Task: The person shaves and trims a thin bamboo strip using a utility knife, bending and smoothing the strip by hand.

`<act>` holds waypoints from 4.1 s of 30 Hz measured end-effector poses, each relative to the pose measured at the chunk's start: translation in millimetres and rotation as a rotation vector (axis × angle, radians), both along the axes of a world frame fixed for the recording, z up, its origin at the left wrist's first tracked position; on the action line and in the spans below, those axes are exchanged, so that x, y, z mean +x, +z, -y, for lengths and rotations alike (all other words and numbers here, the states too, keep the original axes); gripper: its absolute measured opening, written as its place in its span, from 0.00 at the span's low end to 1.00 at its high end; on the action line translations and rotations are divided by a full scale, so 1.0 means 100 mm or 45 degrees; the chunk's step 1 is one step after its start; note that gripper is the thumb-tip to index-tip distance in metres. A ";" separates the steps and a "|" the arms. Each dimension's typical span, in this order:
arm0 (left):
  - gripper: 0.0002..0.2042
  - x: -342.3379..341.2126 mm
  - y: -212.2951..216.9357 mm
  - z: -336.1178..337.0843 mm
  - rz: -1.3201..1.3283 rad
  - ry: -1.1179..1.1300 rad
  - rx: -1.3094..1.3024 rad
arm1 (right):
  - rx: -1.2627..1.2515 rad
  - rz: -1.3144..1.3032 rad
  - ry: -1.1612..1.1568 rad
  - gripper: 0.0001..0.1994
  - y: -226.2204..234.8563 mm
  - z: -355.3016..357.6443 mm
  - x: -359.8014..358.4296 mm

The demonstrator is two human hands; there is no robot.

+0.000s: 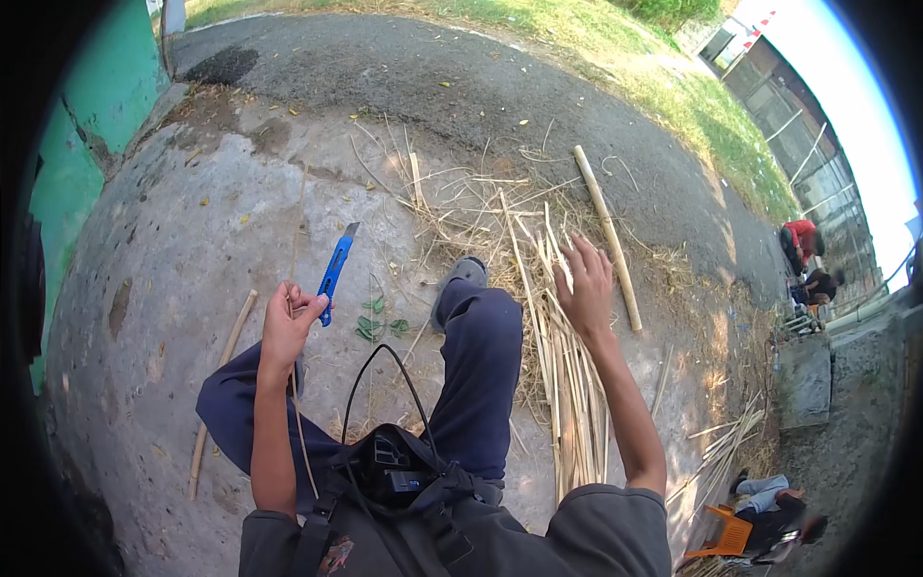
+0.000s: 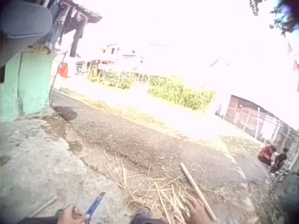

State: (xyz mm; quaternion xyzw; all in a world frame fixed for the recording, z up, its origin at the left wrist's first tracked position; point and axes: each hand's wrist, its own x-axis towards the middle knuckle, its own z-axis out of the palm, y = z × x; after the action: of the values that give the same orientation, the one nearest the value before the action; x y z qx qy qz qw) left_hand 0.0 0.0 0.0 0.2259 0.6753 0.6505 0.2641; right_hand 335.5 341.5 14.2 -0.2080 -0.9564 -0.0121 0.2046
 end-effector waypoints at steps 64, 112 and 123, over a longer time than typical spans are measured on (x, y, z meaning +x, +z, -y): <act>0.18 0.19 0.02 -0.01 0.086 -0.063 0.032 | -2.774 -0.618 -0.475 0.34 -1.86 0.78 0.17; 0.12 0.29 0.39 0.01 0.423 -0.106 0.126 | -0.985 -0.170 0.429 0.12 0.14 1.40 -2.07; 0.10 0.32 0.32 0.01 0.418 -0.114 0.145 | -0.750 -0.115 0.605 0.15 0.15 1.46 -2.10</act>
State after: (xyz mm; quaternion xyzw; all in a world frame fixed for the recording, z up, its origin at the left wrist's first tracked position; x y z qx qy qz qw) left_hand 32.0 -0.9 32.0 0.1610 0.5747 0.7033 0.3862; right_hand 125.9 195.8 29.6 -0.0307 -0.9305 0.3202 0.1753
